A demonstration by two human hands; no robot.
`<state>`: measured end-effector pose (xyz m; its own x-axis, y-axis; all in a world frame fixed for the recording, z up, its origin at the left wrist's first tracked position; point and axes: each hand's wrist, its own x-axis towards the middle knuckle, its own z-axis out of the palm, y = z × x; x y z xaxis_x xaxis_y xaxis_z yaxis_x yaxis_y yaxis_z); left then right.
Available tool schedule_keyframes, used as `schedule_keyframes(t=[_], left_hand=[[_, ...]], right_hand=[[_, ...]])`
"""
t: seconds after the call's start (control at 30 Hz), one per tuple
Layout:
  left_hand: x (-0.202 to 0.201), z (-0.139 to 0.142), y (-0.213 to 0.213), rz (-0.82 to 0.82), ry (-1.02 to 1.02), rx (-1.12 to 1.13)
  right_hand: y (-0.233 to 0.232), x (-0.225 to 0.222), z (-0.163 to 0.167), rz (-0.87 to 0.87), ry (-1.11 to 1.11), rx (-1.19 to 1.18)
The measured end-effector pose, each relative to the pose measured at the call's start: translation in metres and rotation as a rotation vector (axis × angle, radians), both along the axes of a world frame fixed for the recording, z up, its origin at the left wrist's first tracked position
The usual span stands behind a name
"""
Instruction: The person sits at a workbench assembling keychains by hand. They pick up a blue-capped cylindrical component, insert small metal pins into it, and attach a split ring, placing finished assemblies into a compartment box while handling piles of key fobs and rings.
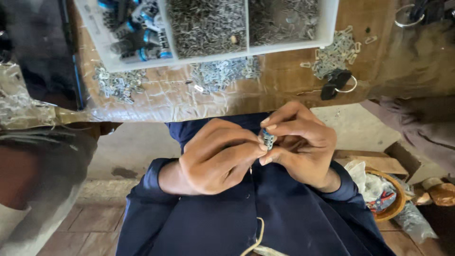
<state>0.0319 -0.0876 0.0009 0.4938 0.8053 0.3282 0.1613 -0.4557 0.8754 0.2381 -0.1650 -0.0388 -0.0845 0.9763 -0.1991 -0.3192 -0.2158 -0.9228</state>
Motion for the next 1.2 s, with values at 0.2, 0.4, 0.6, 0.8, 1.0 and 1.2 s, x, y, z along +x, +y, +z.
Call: schedule_keyframes(t=[0.2,0.4,0.6,0.8,1.0,1.2], left_hand=[[-0.015,0.0,0.007,-0.129,0.075,-0.039],[-0.002,0.003,0.016,-0.377,-0.076,-0.994],[0.069,0.0,0.029,0.005,0.339,0.222],[0.052,-0.004,0.042,-0.121,0.067,-0.026],[-0.01,-0.011,0.014,0.026,-0.146,-0.267],[-0.06,-0.028,-0.033,0.203,-0.242,-0.318]], right_hand=[[0.005,-0.004,-0.003,0.056,-0.053,0.106],[0.009,0.028,0.009,0.244,0.02,0.16],[-0.026,0.043,0.01,-0.54,-0.062,0.114],[-0.034,0.051,-0.01,-0.623,-0.045,0.182],[-0.005,0.005,-0.012,-0.138,0.139,-0.06],[0.011,-0.024,-0.015,0.18,0.32,-0.161]])
